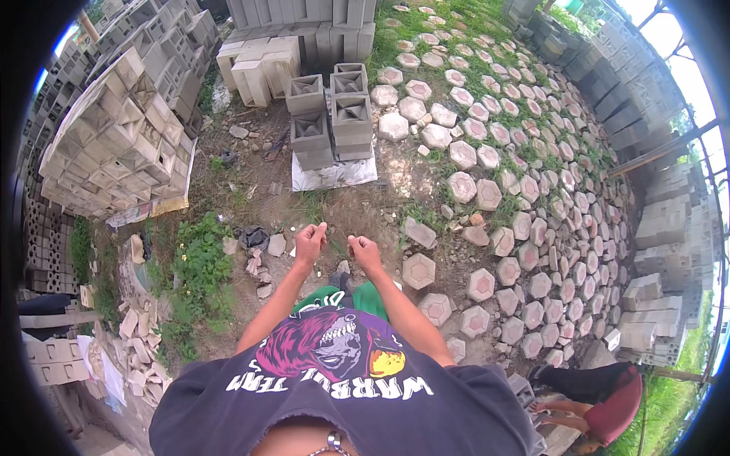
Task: The person moves decorative concrete vent blocks one by one from one stack to another in an outdoor construction area.
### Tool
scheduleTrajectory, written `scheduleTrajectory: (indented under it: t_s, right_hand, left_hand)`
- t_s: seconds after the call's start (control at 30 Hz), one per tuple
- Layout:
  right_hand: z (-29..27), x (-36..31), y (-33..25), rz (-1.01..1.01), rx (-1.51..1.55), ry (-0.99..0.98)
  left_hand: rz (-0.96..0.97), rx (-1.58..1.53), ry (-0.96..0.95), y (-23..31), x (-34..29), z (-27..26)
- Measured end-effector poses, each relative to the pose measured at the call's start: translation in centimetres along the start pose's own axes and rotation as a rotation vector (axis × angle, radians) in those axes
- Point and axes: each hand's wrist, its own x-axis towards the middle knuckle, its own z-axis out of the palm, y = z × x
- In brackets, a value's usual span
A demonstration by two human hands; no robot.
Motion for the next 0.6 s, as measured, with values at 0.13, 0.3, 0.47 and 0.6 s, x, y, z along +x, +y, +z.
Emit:
scheduleTrajectory:
  t_s: [0.13,0.3,0.47,0.6]
  right_hand:
    - [-0.4,2.7,-0.3,-0.010,0.008,-0.001]
    - [-2.1,6.0,-3.5,-0.001,-0.053,0.034]
    - [-3.9,12.1,-5.9,0.088,-0.060,0.017]
    - [-5.3,18.4,-9.9,0.068,-0.066,-0.023]
  left_hand:
    - [-0.016,0.040,-0.050,-0.6,2.5,0.7]
    - [-0.059,0.045,-0.036,0.2,6.5,1.5]
    - [-0.125,0.043,-0.019,0.5,11.6,3.8]
    - [-0.057,0.052,0.039,3.7,16.9,5.8]
